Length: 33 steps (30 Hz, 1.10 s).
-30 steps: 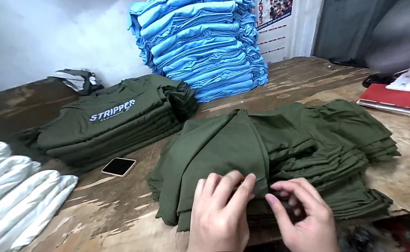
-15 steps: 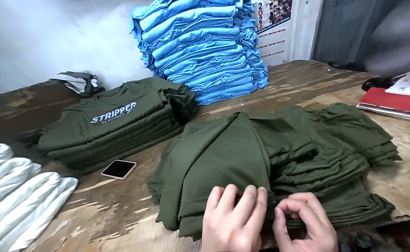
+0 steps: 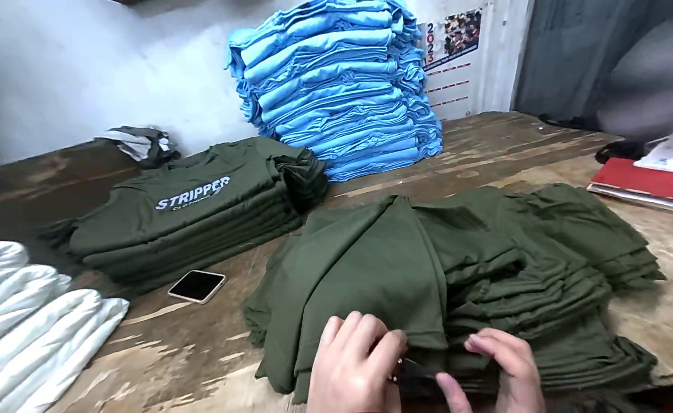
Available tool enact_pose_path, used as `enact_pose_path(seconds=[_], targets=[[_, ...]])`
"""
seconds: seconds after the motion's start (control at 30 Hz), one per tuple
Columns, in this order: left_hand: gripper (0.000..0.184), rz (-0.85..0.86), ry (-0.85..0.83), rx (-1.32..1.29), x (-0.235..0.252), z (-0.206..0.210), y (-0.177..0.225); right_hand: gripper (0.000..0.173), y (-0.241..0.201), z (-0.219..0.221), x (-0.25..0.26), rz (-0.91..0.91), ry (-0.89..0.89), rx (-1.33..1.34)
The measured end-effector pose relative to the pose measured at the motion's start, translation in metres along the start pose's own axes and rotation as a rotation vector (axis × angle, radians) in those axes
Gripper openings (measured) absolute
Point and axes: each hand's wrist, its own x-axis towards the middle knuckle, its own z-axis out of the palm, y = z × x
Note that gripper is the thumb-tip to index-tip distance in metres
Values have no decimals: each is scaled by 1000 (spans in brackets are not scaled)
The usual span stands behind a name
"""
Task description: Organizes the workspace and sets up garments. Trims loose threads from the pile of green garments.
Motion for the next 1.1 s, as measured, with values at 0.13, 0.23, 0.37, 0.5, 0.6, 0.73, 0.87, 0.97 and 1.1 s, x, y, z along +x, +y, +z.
enact_pose_path(seconds=[0.13, 0.23, 0.37, 0.5, 0.6, 0.73, 0.87, 0.97, 1.1], targets=[[17, -74, -19, -236, 11, -13, -1, 32, -5, 28, 22, -80, 97, 81], [18, -99, 9, -343, 26, -12, -7, 9, -8, 42, 38, -43, 166, 369], [23, -260, 1, -441, 38, 1, -16, 30, -10, 45, 56, 126, 121, 584], [25, -329, -18, -500, 39, 3, -13, 30, -11, 35, 42, -89, 93, 102], [29, -272, -71, -586, 31, 0, -12, 4, -4, 14, 26, -176, 195, 17], [36, -100, -15, -480, 17, -7, -11, 8, -3, -5, 10, -161, 178, 57], [17, 166, 184, -126, 7, -1, 2, 6, -8, -7, 3, -195, 99, 97], [18, 311, 259, 90, 6, 6, 6, 7, -11, -2, 2, -200, 80, 110], [17, 288, 268, 158, 4, 1, 8, 6, -10, -3, 2, -180, 95, 116]])
